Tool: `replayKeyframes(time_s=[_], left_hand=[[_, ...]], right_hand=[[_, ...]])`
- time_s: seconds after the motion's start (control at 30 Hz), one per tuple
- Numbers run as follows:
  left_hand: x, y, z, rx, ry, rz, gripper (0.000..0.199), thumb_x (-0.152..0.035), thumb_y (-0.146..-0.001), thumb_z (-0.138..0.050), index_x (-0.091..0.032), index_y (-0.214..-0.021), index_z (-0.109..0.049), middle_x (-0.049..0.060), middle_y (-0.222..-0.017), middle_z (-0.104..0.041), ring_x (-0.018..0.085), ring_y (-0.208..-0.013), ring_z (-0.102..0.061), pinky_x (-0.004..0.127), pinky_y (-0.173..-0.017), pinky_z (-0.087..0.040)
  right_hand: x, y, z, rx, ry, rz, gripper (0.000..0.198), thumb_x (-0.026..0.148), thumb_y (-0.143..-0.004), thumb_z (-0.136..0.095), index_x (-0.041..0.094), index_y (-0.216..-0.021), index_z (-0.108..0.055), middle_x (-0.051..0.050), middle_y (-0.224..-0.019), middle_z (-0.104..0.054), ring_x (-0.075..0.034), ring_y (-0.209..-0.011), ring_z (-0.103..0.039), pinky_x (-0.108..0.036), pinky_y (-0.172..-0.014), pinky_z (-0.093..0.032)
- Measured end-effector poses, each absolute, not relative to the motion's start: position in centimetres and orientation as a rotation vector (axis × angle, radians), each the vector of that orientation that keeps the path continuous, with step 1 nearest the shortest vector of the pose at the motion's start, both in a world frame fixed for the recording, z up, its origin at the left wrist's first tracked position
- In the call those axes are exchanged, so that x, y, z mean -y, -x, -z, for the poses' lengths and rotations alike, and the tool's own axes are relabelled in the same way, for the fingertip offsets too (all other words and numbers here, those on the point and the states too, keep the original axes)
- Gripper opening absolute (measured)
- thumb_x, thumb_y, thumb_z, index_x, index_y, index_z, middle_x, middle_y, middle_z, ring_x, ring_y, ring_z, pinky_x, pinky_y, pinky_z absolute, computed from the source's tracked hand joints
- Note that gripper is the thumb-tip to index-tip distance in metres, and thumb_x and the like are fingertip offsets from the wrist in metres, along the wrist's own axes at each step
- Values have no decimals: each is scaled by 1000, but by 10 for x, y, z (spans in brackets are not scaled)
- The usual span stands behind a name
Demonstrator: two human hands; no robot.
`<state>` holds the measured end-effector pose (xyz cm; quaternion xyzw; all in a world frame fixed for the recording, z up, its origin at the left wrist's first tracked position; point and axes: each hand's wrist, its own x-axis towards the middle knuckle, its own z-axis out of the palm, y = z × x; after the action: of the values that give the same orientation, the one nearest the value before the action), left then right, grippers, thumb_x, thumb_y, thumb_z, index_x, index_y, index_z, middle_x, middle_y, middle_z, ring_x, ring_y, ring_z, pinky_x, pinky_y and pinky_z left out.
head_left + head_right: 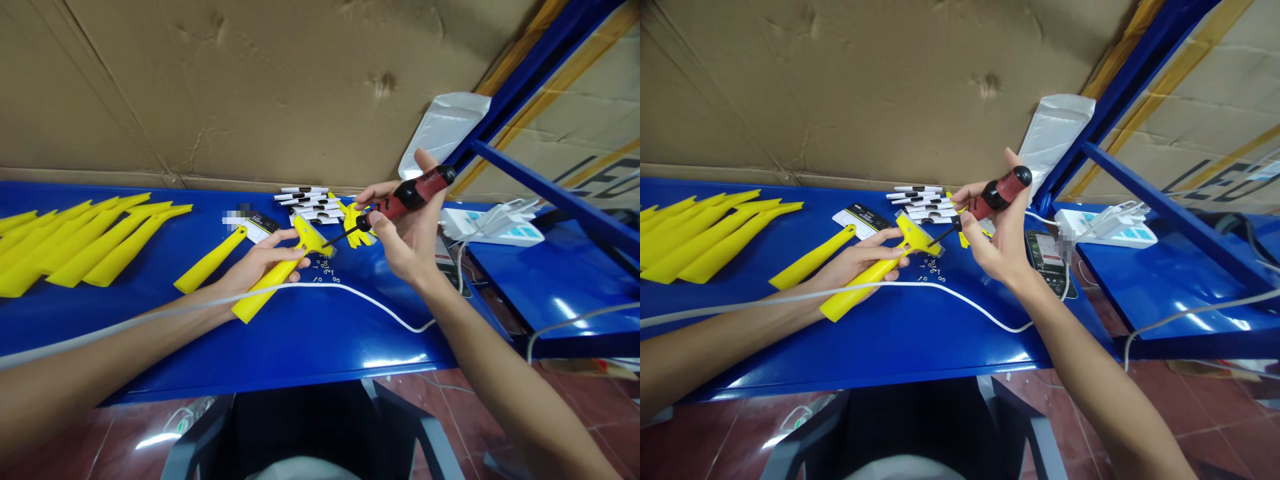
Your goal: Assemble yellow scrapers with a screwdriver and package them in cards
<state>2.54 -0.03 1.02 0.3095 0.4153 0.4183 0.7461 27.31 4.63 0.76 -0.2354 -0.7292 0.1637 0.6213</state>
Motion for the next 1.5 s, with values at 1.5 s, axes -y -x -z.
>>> replayKeyframes(time_s=[1.5], left_hand=[[0, -24, -6, -885, -655, -957, 58, -1, -85, -76, -14, -140, -64, 10, -104, -77, 17, -76, -76, 21, -55, -56]], right_hand=[[-61, -276, 9, 1615, 695, -271, 68, 68, -84, -89, 34, -124, -45, 1, -90, -75, -27, -81, -78, -56, -85, -69]])
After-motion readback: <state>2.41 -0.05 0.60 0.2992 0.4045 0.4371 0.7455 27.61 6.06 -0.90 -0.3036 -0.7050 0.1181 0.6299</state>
